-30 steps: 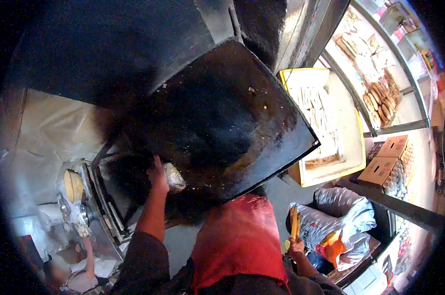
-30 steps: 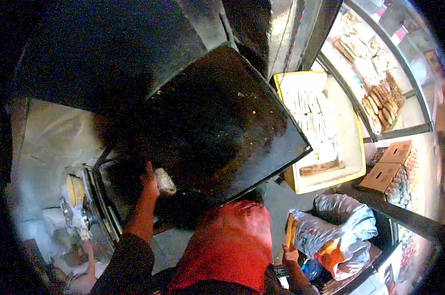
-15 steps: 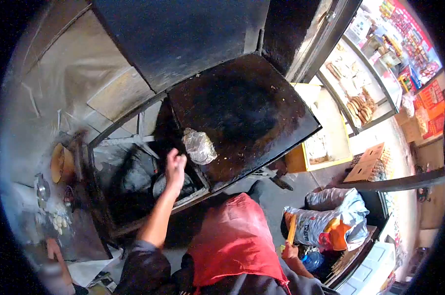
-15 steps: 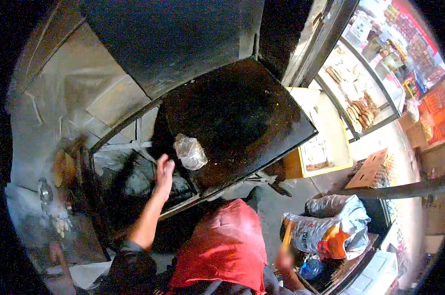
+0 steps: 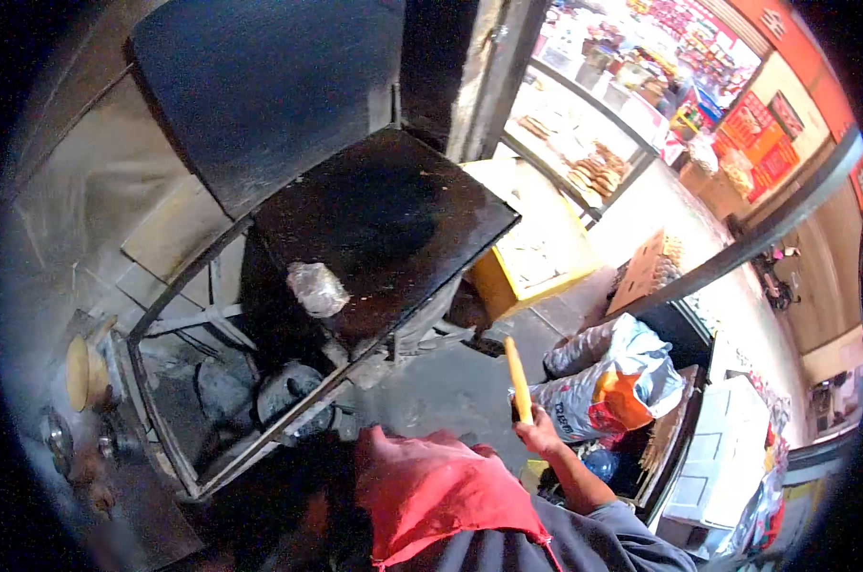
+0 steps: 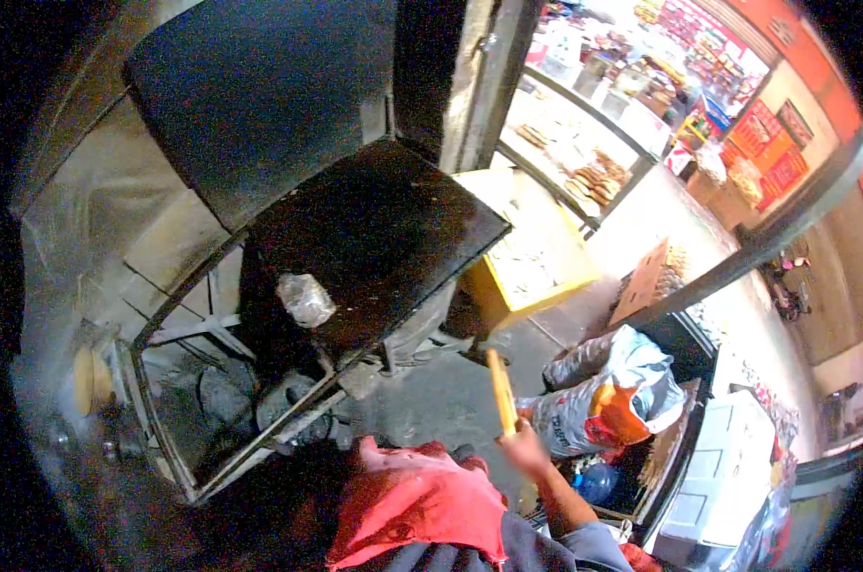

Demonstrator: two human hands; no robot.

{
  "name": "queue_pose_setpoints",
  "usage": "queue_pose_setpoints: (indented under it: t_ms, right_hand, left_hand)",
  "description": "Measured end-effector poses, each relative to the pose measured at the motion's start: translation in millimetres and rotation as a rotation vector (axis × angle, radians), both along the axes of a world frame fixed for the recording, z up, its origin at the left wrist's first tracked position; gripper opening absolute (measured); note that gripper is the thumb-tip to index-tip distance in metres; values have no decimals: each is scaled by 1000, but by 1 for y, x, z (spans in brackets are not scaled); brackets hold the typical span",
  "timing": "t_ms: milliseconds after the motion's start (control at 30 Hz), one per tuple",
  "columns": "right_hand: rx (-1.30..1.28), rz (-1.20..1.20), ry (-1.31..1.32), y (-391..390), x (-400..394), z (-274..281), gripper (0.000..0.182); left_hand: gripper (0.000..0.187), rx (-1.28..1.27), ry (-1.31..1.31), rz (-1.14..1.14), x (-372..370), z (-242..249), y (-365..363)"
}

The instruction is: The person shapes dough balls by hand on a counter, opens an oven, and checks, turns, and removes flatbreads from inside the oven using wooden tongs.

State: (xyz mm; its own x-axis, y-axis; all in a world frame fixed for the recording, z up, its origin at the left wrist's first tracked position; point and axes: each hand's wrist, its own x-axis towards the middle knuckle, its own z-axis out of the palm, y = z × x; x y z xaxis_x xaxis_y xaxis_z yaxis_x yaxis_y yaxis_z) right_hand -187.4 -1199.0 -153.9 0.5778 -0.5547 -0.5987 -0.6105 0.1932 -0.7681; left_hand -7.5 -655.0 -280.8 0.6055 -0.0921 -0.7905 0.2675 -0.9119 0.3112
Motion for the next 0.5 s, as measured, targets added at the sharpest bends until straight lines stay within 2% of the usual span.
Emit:
queue_pose_setpoints:
  t_ms: [67, 133, 200, 267, 300, 333, 367, 433, 500]
  right_hand:
    - [-289, 129, 19, 3, -2, 27, 63]
    - [-287, 104, -19, 7, -15, 38, 66]
    - [-286, 121, 321, 10, -29, 61, 71]
    - [-284, 113, 447, 8, -78, 9, 71]
    - [-287, 121, 515, 7, -113, -25, 68]
    - [-257, 87, 507, 12, -142, -33, 64]
    - [-227, 52, 498, 15, -169, -44, 60]
    - [-137, -11, 683, 19, -218, -64, 51]
    - [-121, -102, 728, 28, -244, -71, 51]
  left_hand:
    - [39, 58, 19, 1, -12, -9, 12]
    - [39, 55, -14, -12, -5, -23, 2]
    - [39, 4, -90, -35, 6, -46, -25]
    - [39, -44, -168, -51, 15, -70, -46]
    - [37, -271, -19, 196, 19, -41, -83]
    - [34, -465, 133, 463, 25, 5, -129]
    - [32, -523, 73, 396, 30, 32, -164]
    - [31, -574, 10, 316, 36, 78, -214]
    - [31, -682, -38, 105, 37, 119, -246]
